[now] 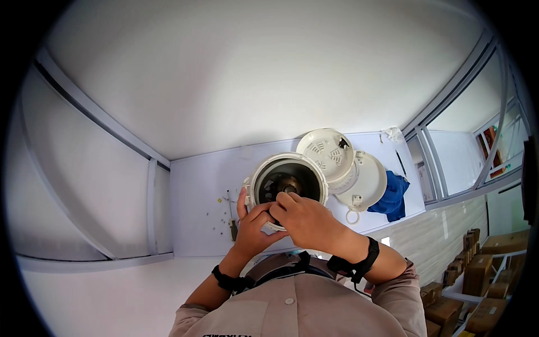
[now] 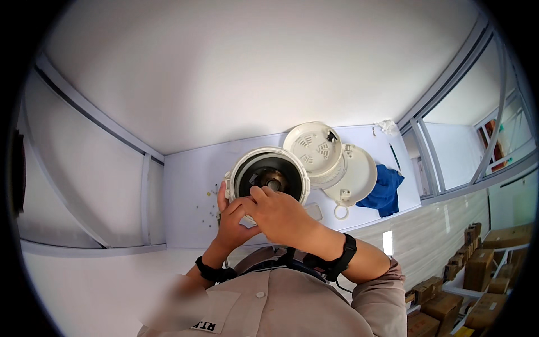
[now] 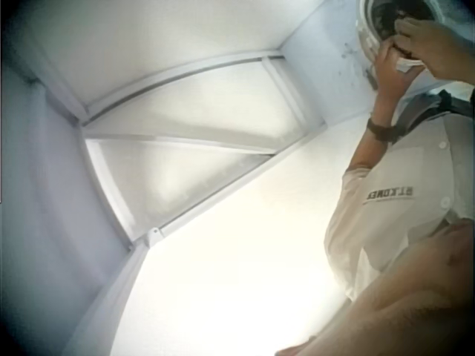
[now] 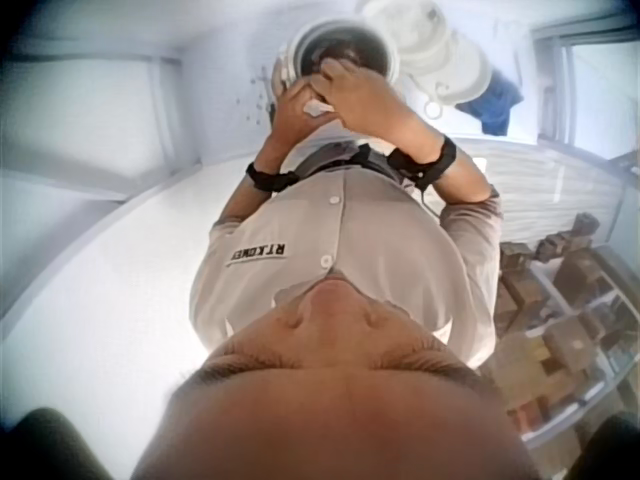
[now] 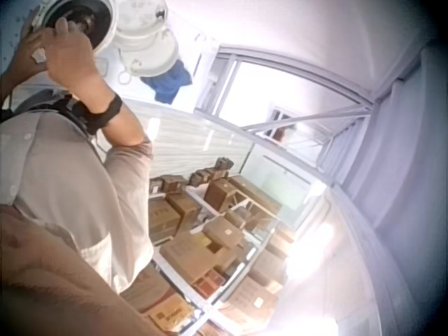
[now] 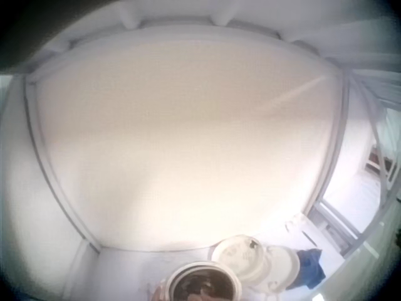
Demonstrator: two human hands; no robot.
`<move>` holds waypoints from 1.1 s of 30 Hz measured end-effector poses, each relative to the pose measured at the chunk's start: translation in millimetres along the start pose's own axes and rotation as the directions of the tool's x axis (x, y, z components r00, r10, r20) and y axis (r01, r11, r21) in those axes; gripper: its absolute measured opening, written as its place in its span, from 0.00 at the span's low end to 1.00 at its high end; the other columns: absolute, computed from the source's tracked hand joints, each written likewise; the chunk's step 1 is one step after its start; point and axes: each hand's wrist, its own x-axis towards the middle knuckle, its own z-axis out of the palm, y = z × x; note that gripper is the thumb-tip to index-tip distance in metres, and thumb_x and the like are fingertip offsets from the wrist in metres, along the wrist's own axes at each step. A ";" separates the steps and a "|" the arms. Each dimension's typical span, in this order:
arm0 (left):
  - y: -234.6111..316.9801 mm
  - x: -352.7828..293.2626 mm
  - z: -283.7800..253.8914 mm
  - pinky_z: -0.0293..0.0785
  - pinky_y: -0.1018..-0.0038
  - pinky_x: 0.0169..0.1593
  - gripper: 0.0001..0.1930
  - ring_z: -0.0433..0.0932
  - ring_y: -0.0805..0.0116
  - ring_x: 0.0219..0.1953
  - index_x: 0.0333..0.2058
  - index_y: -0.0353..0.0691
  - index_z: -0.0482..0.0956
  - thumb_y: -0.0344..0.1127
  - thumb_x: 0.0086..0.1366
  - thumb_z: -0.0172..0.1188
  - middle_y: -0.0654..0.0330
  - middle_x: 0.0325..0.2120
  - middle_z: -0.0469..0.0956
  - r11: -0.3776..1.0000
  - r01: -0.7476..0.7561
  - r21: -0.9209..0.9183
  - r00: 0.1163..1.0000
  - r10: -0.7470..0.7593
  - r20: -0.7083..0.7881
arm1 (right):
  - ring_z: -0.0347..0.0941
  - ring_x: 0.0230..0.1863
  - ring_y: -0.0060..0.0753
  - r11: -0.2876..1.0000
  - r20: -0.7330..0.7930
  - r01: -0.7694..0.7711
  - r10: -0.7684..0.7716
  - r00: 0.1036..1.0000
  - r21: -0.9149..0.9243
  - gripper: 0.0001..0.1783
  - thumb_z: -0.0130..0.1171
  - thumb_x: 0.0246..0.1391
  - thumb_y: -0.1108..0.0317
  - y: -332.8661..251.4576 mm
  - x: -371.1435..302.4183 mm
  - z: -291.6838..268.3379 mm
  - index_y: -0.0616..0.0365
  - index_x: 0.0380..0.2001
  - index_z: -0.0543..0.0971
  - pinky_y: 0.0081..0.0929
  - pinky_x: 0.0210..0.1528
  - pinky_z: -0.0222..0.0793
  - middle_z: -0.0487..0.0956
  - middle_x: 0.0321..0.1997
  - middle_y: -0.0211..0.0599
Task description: The person assembles a white cylindrical appliance by inserting a black circular component into the base, connecting red and white wires, and securing a white perforated lid with a screwdriver.
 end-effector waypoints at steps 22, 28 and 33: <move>-6.4 -7.0 3.9 0.39 0.40 0.80 0.23 0.73 0.49 0.64 0.26 0.42 0.76 0.49 0.49 0.84 0.59 0.45 0.85 1.000 0.013 0.028 0.999 -0.012 -0.035 | 0.81 0.44 0.52 0.980 -0.095 -0.151 0.163 0.982 0.130 0.17 0.71 0.55 0.70 -3.7 -0.6 16.3 0.62 0.44 0.77 0.39 0.44 0.80 0.76 0.42 0.46; -2.8 -6.3 5.0 0.43 0.39 0.79 0.25 0.64 0.38 0.70 0.27 0.42 0.76 0.47 0.48 0.85 0.59 0.47 0.84 0.999 0.041 -0.001 0.995 -0.041 -0.087 | 0.81 0.47 0.57 0.948 -0.058 -0.177 0.198 0.978 0.264 0.22 0.72 0.53 0.75 6.8 -5.0 23.7 0.61 0.50 0.76 0.46 0.46 0.79 0.80 0.48 0.47; -5.7 -5.4 5.7 0.48 0.40 0.77 0.25 0.55 0.31 0.75 0.28 0.42 0.76 0.47 0.47 0.86 0.58 0.51 0.83 0.999 0.043 0.027 0.998 -0.042 -0.047 | 0.81 0.46 0.55 0.926 -0.219 -0.163 0.247 0.944 0.342 0.22 0.69 0.56 0.74 3.9 1.5 2.9 0.62 0.54 0.76 0.44 0.45 0.78 0.80 0.49 0.48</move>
